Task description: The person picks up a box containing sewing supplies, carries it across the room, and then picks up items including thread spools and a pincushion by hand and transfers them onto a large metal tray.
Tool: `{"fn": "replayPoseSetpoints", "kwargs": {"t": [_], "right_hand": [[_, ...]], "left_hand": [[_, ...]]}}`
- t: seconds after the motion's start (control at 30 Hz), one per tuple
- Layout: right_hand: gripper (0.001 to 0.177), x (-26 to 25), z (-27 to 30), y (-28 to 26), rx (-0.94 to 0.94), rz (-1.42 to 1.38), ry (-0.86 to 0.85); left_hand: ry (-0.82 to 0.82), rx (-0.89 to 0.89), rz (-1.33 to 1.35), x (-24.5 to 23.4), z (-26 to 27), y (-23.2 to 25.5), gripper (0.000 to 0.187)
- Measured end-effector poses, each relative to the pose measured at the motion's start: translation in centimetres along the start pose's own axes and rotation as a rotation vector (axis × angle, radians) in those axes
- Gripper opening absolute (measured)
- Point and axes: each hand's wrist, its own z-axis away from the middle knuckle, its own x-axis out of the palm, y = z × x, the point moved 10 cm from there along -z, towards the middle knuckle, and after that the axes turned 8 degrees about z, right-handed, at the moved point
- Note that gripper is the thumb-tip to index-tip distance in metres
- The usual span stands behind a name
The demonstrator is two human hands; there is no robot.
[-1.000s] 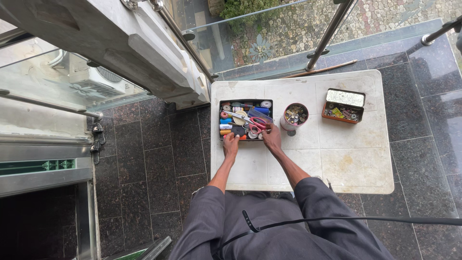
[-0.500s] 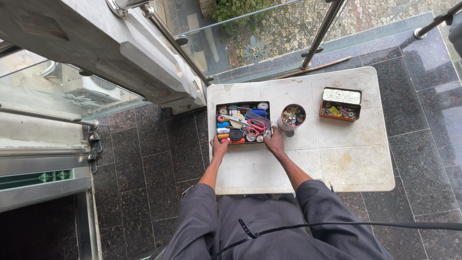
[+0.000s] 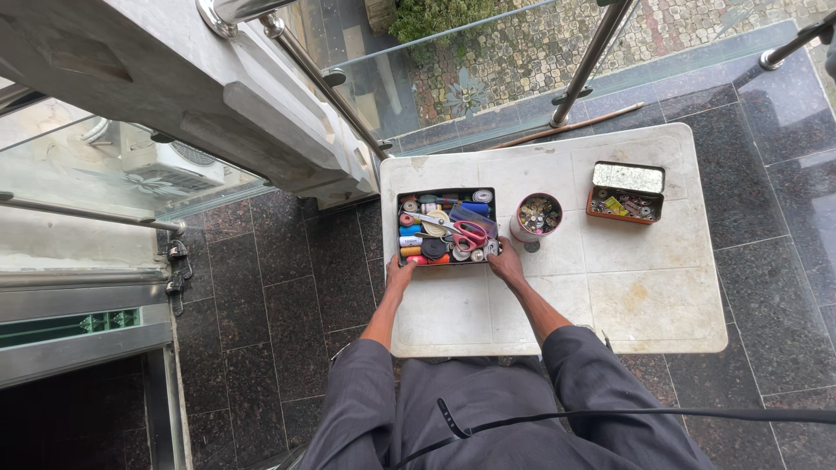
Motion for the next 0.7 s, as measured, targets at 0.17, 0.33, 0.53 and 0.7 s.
{"fn": "replayPoseSetpoints", "kwargs": {"t": [0.17, 0.33, 0.53, 0.7], "right_hand": [[0.070, 0.4, 0.0, 0.3, 0.028, -0.026, -0.004], [0.066, 0.5, 0.1, 0.1, 0.050, -0.048, 0.014], [0.057, 0.3, 0.7, 0.5, 0.076, -0.150, 0.075], [0.073, 0.6, 0.6, 1.3, 0.182, -0.182, 0.048]], "left_hand": [[-0.013, 0.007, 0.035, -0.1, -0.1, 0.0, 0.092], [-0.033, -0.006, 0.084, 0.0, 0.0, -0.2, 0.085], [0.092, 0.104, 0.073, -1.1, 0.6, 0.7, 0.073], [0.224, 0.165, 0.080, -2.8, 0.7, 1.5, 0.054]]}}
